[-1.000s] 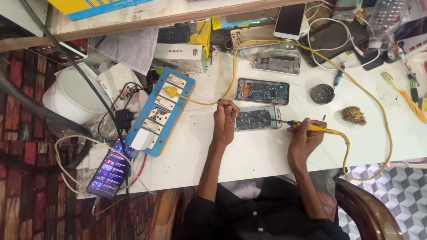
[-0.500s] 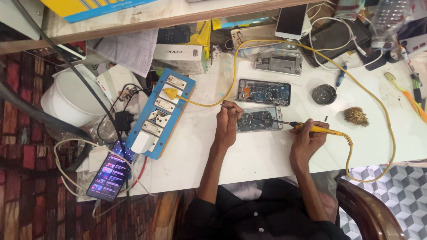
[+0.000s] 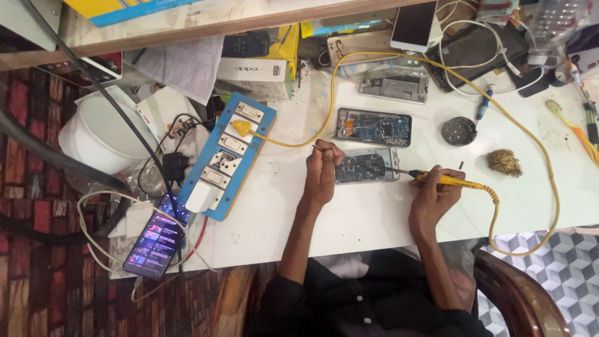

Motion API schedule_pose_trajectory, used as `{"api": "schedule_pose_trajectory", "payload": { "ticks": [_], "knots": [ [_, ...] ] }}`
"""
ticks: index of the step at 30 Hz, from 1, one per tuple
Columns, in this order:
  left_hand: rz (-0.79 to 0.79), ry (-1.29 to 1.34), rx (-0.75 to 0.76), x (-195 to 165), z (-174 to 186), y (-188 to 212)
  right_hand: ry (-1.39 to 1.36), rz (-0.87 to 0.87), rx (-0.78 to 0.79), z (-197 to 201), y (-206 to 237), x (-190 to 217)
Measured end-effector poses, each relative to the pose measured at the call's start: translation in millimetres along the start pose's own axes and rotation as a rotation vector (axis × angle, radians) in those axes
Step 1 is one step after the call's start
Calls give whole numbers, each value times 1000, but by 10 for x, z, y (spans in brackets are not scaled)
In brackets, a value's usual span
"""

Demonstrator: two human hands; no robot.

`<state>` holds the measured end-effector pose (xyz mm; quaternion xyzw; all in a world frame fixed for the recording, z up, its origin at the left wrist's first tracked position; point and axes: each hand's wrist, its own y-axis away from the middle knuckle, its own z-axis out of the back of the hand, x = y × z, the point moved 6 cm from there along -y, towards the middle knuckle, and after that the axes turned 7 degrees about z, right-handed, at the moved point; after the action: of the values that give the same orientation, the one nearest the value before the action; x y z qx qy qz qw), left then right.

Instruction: The person uses a soldering iron and tweezers to work on a disassembled mobile phone circuit board. They apply heat to specific points on the board while holding it steady with tweezers.

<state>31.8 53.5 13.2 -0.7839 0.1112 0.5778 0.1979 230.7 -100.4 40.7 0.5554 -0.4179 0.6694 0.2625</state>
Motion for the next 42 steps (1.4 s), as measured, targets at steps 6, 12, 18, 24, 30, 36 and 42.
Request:
{"api": "schedule_pose_trajectory", "payload": {
  "ticks": [6, 12, 18, 24, 30, 36, 42],
  "knots": [
    [9, 54, -14, 21, -12, -4, -15, 22, 8, 5, -3, -3],
    [137, -16, -59, 26, 31, -10, -28, 35, -5, 8, -18, -24],
    [61, -65, 9, -33, -22, -6, 3, 38, -2, 9, -11, -5],
    [39, -111, 4, -59, -15, -13, 0, 14, 5, -14, -20, 2],
    [48, -113, -7, -57, -20, 0, -43, 41, 26, -39, -40, 10],
    [45, -43, -10, -26, -6, -3, 1, 34, 35, -30, -40, 9],
    [39, 56, -47, 4, 48, -26, 5, 18, 4, -58, -35, 34]
  ]
}}
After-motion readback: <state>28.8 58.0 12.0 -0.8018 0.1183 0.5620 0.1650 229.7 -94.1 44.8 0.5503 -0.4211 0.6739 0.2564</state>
